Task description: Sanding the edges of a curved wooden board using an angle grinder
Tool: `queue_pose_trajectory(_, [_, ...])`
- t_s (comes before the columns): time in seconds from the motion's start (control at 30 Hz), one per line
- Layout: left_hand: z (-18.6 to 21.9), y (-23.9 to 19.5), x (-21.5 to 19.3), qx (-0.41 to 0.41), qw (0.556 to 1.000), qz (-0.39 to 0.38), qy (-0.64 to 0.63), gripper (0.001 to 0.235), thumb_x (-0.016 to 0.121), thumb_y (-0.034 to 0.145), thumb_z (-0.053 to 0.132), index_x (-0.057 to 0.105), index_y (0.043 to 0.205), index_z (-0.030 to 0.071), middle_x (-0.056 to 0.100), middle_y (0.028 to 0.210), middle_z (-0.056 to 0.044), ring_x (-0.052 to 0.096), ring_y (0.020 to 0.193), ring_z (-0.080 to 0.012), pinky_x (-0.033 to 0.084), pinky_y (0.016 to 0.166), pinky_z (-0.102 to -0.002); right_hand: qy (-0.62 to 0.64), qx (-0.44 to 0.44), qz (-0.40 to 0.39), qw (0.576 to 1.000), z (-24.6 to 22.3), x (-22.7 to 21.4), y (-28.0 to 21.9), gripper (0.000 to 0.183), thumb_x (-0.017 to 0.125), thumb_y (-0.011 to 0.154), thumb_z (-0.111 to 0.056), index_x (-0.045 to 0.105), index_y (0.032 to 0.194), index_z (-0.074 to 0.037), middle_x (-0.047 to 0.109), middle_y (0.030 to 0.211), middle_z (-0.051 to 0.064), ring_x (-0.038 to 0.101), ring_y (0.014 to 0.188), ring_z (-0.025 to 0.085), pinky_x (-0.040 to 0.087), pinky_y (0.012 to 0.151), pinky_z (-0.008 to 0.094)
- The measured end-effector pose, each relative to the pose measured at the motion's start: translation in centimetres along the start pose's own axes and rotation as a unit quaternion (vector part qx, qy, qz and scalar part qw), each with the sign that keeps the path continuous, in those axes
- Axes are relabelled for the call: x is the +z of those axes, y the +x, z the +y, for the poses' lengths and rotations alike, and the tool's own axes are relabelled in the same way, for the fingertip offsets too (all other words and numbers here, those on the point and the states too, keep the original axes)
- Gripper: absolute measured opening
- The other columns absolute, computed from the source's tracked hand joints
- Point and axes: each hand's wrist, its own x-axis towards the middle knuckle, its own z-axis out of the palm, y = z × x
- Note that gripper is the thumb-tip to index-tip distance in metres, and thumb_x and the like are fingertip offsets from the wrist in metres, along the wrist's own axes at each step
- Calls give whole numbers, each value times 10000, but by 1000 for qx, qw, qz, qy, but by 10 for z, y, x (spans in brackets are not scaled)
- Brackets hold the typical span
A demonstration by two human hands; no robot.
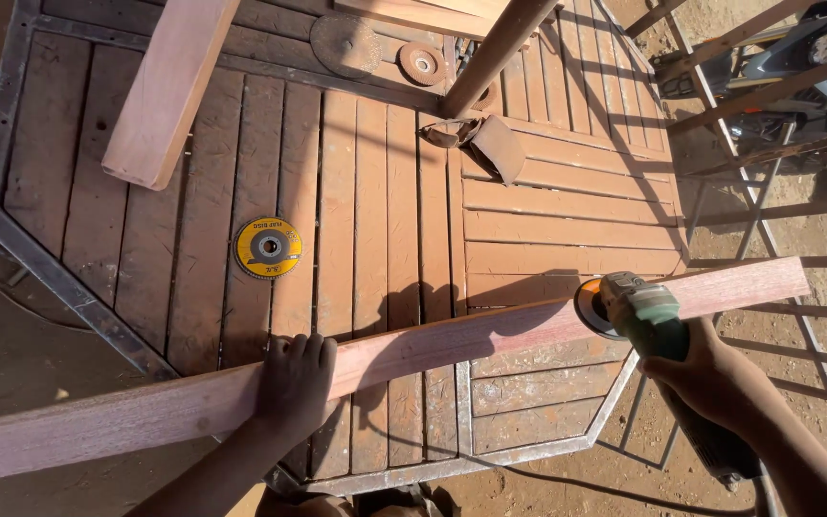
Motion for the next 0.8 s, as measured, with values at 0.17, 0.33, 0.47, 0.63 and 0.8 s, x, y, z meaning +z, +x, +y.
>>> queue_pose_trajectory(0.17, [115,106,72,-14,984,-143,-104,897,851,735,459,416,1459,160,532,1376,-121,538,1218,-298,410,1044,-525,-10,-51,-22,998,14,25,26,684,810,729,-479,523,1299,-234,791,1052,172,746,938,409,507,795,438])
queue_pose_trajectory(0.33, [185,164,96,-78,954,-66,-283,555,870,721,242,671,1221,104,719,1154,-114,578,1293,-359,329,1173,-616,-35,-116,-20,992,35,29,62,712,859,686,-474,517,1283,-290,803,1069,74,750,949,368,507,794,422])
queue_pose_trajectory(0.47, [191,146,62,-130,951,-50,-275,792,932,610,259,573,1309,153,651,1192,-120,600,1151,-316,326,1137,-598,-14,-104,-64,992,41,24,91,699,836,713,-501,515,1295,-284,790,1025,192,717,959,423,492,805,443])
queue_pose_trajectory(0.63, [200,147,102,-165,938,-26,-303,1006,907,695,44,392,1559,84,470,1506,-245,424,1416,-468,241,1211,-638,-4,-126,-115,985,28,16,119,667,789,745,-470,524,1324,-273,767,1131,163,713,994,371,483,854,420])
queue_pose_trajectory(0.8, [205,155,185,-198,947,65,-245,464,697,608,323,558,1023,170,468,832,-24,518,724,-301,467,516,-391,13,-202,-132,970,29,38,146,733,822,682,-566,500,1304,-350,784,1084,192,756,1088,410,561,959,540])
